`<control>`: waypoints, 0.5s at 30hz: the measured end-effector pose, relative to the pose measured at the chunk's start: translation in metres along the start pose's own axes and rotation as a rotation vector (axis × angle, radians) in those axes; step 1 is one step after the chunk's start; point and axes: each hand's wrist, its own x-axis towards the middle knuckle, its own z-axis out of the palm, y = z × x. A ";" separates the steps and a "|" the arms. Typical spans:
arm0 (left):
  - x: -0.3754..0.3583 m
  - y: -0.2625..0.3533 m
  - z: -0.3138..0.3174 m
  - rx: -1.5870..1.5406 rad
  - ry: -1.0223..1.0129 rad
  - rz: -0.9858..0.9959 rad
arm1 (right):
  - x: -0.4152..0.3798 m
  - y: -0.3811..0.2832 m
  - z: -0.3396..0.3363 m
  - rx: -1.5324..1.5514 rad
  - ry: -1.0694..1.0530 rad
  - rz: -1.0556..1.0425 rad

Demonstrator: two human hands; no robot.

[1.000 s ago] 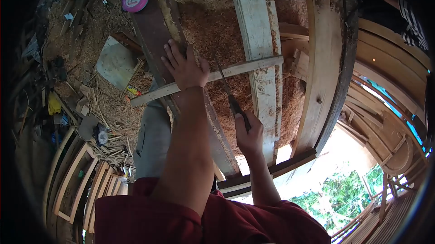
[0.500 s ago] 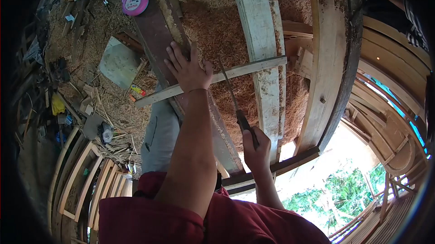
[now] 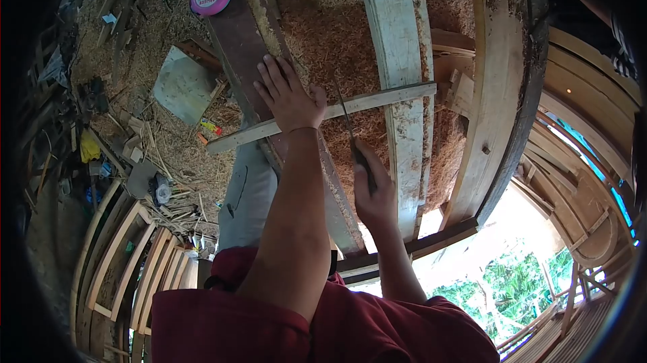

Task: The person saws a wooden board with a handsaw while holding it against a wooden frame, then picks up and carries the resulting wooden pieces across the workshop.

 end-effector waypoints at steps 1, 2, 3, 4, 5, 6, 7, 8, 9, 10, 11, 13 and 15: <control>0.000 0.000 0.000 -0.008 0.008 -0.001 | 0.001 -0.001 0.000 0.007 -0.037 0.063; 0.003 0.000 0.001 -0.014 0.016 0.002 | 0.003 -0.005 -0.001 0.016 -0.071 0.127; 0.002 0.000 0.001 -0.014 0.019 0.001 | 0.003 -0.009 -0.002 0.025 -0.108 0.198; 0.002 0.000 0.002 -0.012 0.019 0.001 | -0.004 -0.015 -0.007 0.093 -0.117 0.274; 0.002 -0.001 0.003 -0.012 0.021 0.004 | -0.014 -0.023 -0.014 0.161 -0.121 0.350; 0.002 -0.002 0.003 -0.014 0.026 0.014 | -0.022 -0.027 -0.019 0.226 -0.125 0.427; 0.002 -0.002 0.002 -0.017 0.034 0.021 | -0.024 -0.026 -0.018 0.256 -0.109 0.419; 0.003 -0.001 0.002 -0.022 0.044 0.027 | -0.025 -0.023 -0.017 0.285 -0.093 0.407; 0.004 -0.001 0.002 -0.026 0.043 0.026 | -0.027 -0.020 -0.015 0.315 -0.074 0.396; 0.004 -0.001 0.002 -0.031 0.040 0.025 | -0.023 -0.016 -0.011 0.266 -0.086 0.379; 0.003 -0.001 0.002 -0.038 0.036 0.016 | -0.011 -0.010 -0.004 0.212 -0.103 0.360; 0.002 -0.001 0.002 -0.020 0.025 0.003 | -0.002 -0.014 -0.007 0.136 -0.140 0.370; 0.003 0.000 0.002 -0.015 0.018 0.008 | -0.008 -0.010 -0.008 0.083 -0.112 0.277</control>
